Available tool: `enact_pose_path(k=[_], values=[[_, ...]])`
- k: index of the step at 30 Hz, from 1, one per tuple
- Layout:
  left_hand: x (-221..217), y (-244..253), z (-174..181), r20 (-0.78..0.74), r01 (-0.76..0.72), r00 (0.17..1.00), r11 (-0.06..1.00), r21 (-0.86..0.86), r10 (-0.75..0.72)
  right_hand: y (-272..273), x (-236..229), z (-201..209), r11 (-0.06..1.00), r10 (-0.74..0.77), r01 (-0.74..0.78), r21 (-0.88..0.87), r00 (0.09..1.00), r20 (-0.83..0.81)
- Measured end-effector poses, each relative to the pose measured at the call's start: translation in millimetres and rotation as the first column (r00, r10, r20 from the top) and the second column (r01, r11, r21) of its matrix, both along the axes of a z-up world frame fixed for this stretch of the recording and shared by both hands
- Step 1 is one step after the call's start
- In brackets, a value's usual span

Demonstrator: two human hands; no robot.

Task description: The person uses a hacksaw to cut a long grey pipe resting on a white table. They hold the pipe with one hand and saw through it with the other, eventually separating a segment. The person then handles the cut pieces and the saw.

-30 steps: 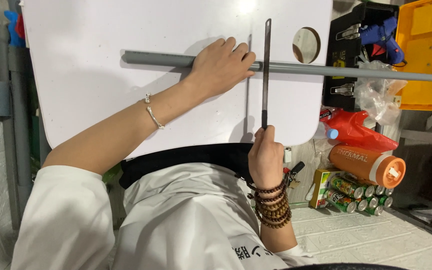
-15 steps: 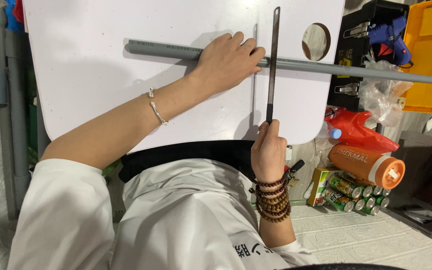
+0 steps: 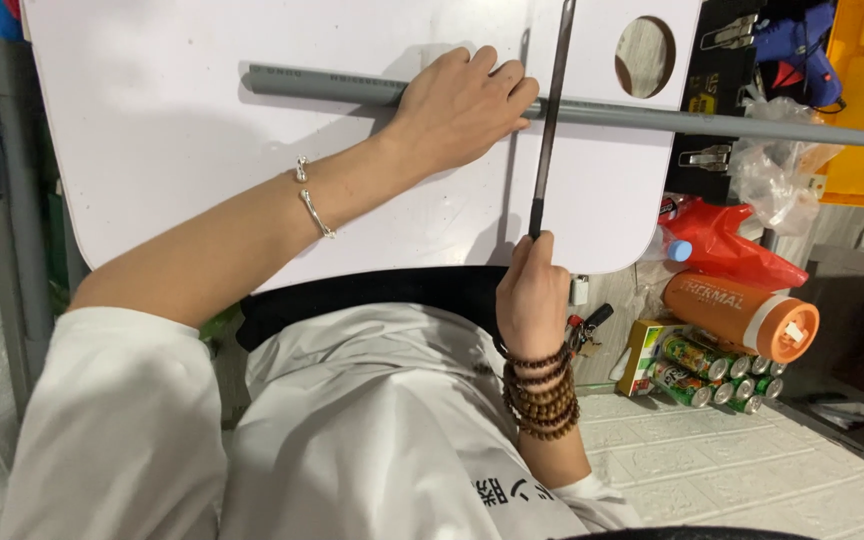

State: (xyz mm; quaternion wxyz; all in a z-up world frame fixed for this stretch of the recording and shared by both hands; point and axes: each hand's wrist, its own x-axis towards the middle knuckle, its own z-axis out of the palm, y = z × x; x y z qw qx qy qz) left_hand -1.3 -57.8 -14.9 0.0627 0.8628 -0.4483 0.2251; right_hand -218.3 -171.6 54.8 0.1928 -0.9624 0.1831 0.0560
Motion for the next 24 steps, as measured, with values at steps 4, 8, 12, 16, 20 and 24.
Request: enact_pose_path(k=[4, 8, 12, 16, 20, 24], values=[[-1, 1, 4, -0.026, 0.022, 0.999, 0.999, 0.034, -0.021, -10, 35, -5, 0.998, -0.055, 0.055, 0.029, 0.998, -0.016], [0, 2, 10, -0.058, 0.019, 0.998, 0.996, 0.084, -0.014, -4, 6, 1, 0.998, -0.011, 0.011, 0.064, 1.0, -0.007], [-2, 2, 5, 0.014, -0.005, 1.0, 1.0, 0.009, 0.005, -3, 37, 10, 0.989, -0.109, 0.122, 0.081, 0.983, -0.147], [1, 5, 8, 0.0, 0.009, 1.0, 1.0, 0.016, -0.009, -16, 30, -9, 0.999, 0.024, -0.023, 0.035, 1.0, -0.017], [2, -1, 15, -0.04, 0.001, 0.999, 0.998, 0.064, 0.002, -18, 6, 0, 0.999, 0.028, -0.029, -0.016, 0.998, -0.051], [3, 1, 0, 0.03, -0.006, 1.0, 1.0, -0.008, 0.006, -30, 39, -14, 0.994, 0.107, -0.107, 0.026, 0.994, 0.008]])
